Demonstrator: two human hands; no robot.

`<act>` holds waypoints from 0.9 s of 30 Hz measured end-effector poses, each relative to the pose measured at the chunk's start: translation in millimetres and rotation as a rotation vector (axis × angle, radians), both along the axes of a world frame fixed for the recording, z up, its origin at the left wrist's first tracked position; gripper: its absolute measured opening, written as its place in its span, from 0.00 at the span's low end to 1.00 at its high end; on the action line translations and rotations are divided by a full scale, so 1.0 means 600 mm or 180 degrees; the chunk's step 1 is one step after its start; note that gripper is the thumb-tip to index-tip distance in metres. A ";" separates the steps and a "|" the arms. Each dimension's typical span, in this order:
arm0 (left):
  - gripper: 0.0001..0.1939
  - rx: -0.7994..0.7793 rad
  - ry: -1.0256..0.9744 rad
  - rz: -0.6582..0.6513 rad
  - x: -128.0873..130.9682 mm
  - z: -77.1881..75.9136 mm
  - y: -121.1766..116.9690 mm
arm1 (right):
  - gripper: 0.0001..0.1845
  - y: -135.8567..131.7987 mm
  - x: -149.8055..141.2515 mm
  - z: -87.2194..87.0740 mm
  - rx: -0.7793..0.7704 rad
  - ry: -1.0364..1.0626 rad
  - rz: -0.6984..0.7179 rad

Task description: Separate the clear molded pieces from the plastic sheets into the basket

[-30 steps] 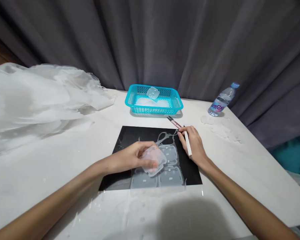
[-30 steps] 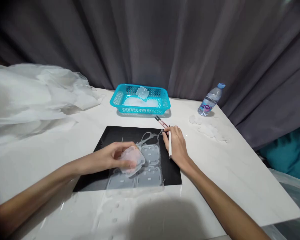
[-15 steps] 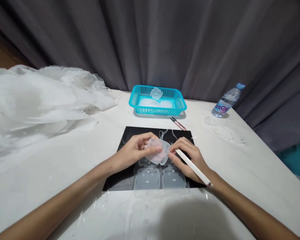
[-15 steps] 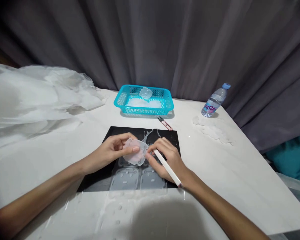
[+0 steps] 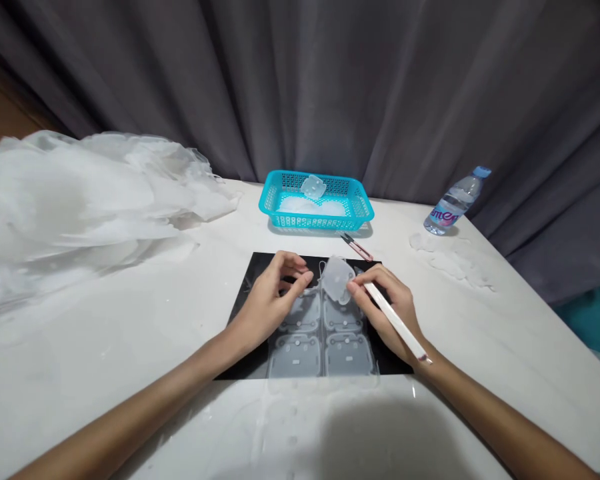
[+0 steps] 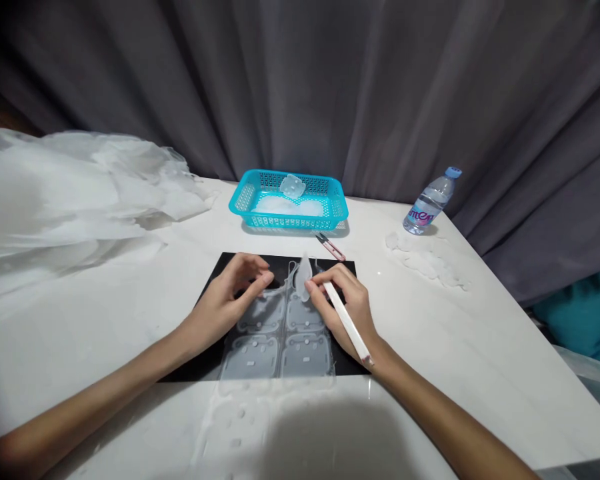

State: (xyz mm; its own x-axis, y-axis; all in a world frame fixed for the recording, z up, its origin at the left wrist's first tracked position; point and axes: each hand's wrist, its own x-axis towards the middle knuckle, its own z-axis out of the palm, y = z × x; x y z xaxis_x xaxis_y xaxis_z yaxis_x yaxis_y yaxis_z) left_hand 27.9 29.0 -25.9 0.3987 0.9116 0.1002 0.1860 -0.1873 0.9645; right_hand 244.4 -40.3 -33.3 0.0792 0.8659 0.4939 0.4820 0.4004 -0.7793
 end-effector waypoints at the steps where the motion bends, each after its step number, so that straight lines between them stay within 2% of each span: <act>1: 0.16 0.0045 0.0113 0.0000 0.001 0.000 -0.005 | 0.05 0.001 0.000 0.001 0.0033 0.0006 -0.0053; 3: 0.17 -0.0178 0.0159 -0.0364 0.006 0.001 -0.018 | 0.05 0.002 0.000 0.003 0.0082 -0.0099 0.0011; 5: 0.20 -0.0631 -0.0070 -0.0824 0.010 0.001 -0.028 | 0.05 0.001 -0.001 0.007 0.0100 -0.0306 0.0275; 7: 0.22 -0.0981 -0.0330 -0.1022 0.014 -0.002 -0.031 | 0.08 0.000 -0.001 0.011 0.0135 -0.0493 0.0496; 9: 0.22 -0.1179 -0.0500 -0.1009 0.014 -0.007 -0.023 | 0.10 0.000 0.004 0.013 0.0206 -0.0575 0.0418; 11: 0.21 -0.1265 -0.0599 -0.0905 0.010 -0.011 -0.010 | 0.10 0.005 0.012 0.012 0.0261 -0.0566 0.0052; 14: 0.19 -0.1344 -0.0690 -0.0811 0.003 -0.014 0.008 | 0.09 0.018 0.028 0.000 0.0058 -0.0479 -0.0280; 20: 0.18 -0.1420 -0.0737 -0.0858 0.000 -0.008 0.014 | 0.12 0.033 0.038 -0.031 -0.0908 0.0253 0.0391; 23: 0.19 -0.1425 -0.0712 -0.0912 -0.001 -0.003 0.012 | 0.12 0.031 0.034 -0.031 -0.1086 0.0534 0.0523; 27: 0.20 -0.1390 -0.0695 -0.0859 -0.003 -0.006 0.013 | 0.12 0.028 0.028 -0.024 -0.1127 0.0663 0.0480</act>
